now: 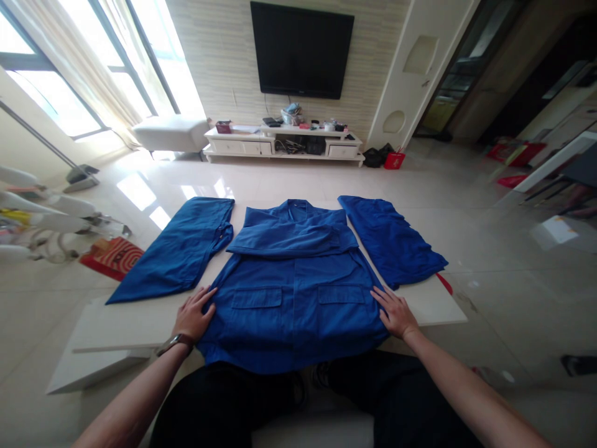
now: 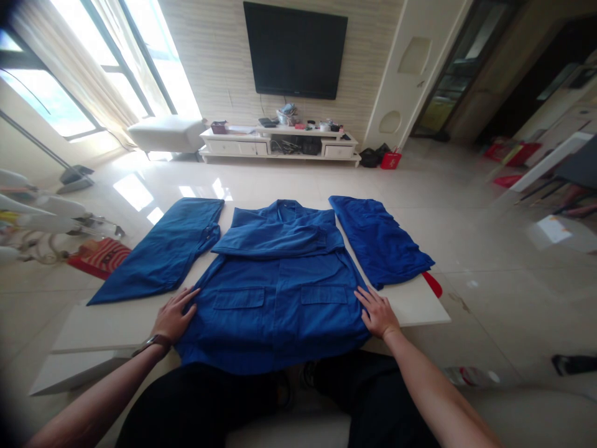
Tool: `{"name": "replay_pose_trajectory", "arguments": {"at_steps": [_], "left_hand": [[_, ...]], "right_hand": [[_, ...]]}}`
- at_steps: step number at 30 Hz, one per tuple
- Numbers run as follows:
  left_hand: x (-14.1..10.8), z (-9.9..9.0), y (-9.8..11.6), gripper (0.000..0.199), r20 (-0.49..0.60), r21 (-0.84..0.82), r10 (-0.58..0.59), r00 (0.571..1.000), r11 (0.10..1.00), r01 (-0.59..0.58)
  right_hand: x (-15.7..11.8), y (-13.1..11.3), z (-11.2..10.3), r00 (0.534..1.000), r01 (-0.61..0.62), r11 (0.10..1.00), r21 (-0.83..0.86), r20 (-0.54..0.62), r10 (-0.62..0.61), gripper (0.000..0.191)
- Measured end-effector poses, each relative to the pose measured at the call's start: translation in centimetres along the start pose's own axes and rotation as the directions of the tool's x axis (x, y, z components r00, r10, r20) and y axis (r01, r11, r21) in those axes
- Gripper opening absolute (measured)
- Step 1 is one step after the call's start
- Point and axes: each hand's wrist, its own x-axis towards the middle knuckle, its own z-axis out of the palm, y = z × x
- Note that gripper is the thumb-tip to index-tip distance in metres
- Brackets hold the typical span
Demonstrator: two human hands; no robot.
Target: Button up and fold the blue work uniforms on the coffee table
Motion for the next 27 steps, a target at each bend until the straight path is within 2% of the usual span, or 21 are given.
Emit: {"name": "replay_pose_trajectory", "arguments": {"at_steps": [27], "left_hand": [[0.0, 0.09, -0.1, 0.053, -0.003, -0.001, 0.001, 1.0, 1.0, -0.001]], "right_hand": [[-0.03, 0.05, 0.04, 1.0, 0.005, 1.0, -0.028, -0.002, -0.006, 0.075]]}}
